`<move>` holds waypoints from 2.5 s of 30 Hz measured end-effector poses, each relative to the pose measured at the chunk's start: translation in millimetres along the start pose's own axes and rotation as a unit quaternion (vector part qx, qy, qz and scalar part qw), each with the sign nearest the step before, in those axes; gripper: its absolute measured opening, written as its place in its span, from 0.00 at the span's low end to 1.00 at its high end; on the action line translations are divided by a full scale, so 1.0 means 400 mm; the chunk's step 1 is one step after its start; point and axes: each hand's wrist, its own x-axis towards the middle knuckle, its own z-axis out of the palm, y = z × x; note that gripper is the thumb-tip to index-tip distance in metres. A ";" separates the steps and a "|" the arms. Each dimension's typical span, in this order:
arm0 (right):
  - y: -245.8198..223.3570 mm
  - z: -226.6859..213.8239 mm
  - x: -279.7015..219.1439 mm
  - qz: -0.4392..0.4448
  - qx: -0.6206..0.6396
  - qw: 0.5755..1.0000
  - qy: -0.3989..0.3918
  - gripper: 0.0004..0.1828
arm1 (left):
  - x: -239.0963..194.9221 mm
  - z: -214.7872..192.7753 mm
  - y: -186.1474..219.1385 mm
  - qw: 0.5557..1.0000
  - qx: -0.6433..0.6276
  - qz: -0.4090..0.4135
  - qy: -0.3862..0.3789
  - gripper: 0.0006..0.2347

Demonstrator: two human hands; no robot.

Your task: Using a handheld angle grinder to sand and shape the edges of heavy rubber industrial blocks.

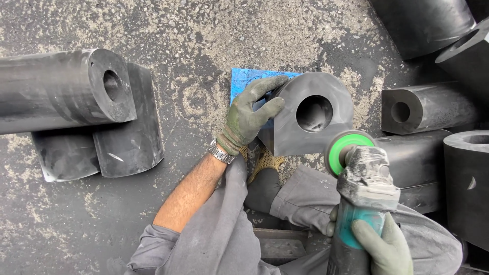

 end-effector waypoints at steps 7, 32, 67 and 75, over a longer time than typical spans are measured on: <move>0.023 0.092 0.003 0.088 -0.162 0.983 -0.017 0.37 | -0.005 0.001 0.006 1.000 -0.007 0.014 0.005 0.22; 0.007 0.002 0.011 0.042 -0.096 0.994 0.019 0.34 | 0.008 -0.009 0.007 0.999 -0.030 -0.022 -0.011 0.23; -0.055 0.205 0.066 0.077 -0.183 0.980 -0.027 0.35 | -0.016 -0.011 -0.045 0.996 -0.088 0.009 -0.012 0.17; 0.020 -0.042 0.032 0.057 -0.111 0.987 -0.101 0.34 | -0.023 -0.008 -0.076 0.996 -0.081 -0.002 0.020 0.17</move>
